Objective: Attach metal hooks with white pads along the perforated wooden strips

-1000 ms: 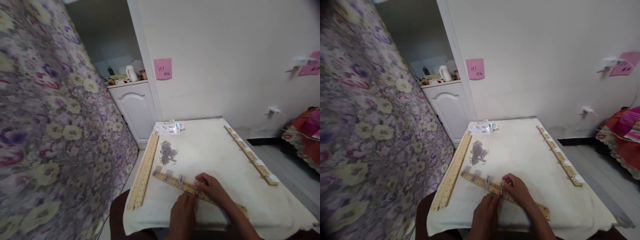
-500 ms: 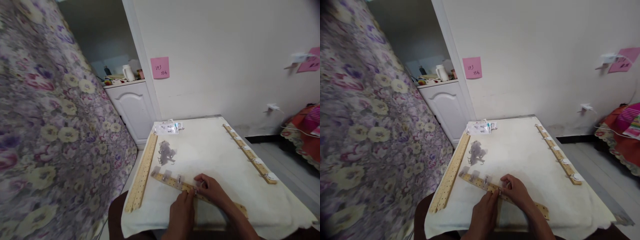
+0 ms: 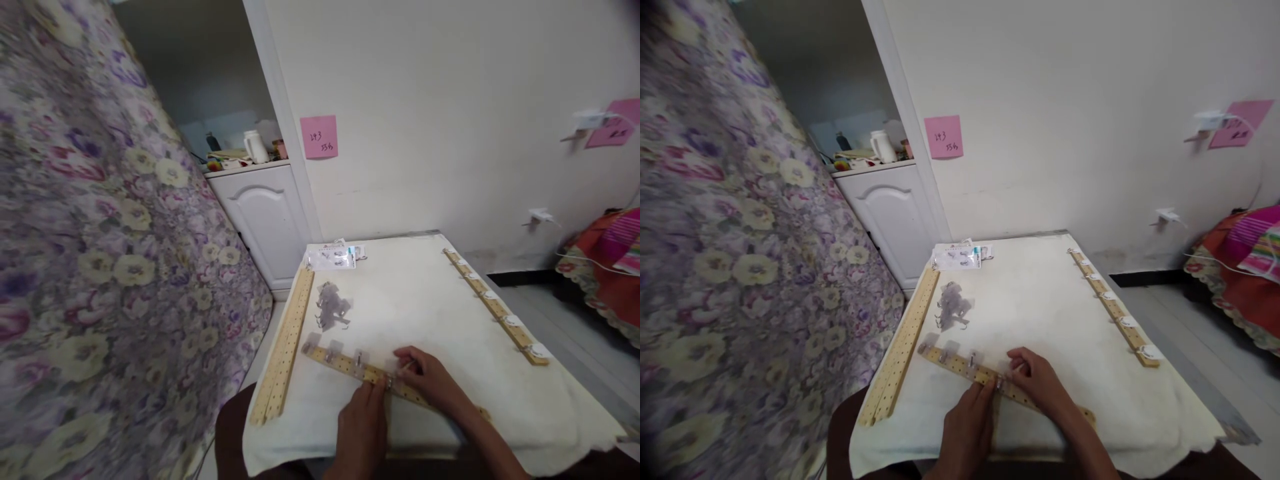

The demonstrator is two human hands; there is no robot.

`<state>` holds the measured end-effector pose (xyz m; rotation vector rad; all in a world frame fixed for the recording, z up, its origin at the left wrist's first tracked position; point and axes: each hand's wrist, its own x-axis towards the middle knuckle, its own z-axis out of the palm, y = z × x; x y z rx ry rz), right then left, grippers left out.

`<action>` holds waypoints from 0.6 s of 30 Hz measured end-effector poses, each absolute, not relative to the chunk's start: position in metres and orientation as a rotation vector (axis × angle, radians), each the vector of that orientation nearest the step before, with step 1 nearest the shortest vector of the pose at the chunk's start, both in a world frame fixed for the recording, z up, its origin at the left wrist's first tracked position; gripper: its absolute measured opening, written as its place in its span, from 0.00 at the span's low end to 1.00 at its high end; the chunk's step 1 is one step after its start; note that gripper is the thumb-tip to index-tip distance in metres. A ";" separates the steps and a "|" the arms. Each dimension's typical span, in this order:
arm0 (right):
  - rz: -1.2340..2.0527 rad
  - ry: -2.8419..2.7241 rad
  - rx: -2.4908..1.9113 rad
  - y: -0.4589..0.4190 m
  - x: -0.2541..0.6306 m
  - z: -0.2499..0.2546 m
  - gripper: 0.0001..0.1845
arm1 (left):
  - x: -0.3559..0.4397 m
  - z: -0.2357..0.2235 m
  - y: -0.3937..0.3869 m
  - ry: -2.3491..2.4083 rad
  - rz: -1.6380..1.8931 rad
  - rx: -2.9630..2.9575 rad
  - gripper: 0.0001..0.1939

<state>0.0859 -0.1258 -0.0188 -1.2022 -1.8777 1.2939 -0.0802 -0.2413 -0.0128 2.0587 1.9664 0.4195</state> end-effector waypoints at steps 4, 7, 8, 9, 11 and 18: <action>1.217 -1.815 -1.282 -0.129 0.102 -0.020 0.16 | -0.090 -0.016 -0.244 1.829 0.795 2.039 0.21; 1.201 -1.835 -1.264 -0.127 0.105 -0.020 0.14 | -0.099 -0.008 -0.245 1.780 0.939 2.002 0.15; 1.195 -1.843 -1.258 -0.125 0.102 -0.019 0.13 | -0.102 -0.006 -0.244 1.802 0.943 1.987 0.12; 1.187 -1.853 -1.248 -0.122 0.098 -0.017 0.12 | -0.105 -0.004 -0.244 1.838 0.934 1.967 0.11; 1.168 -1.890 -1.210 -0.114 0.085 -0.010 0.10 | -0.109 -0.004 -0.243 1.926 0.900 1.913 0.09; 1.083 -2.040 -1.164 -0.071 0.007 0.015 0.07 | -0.112 -0.012 -0.243 1.942 0.756 2.020 0.10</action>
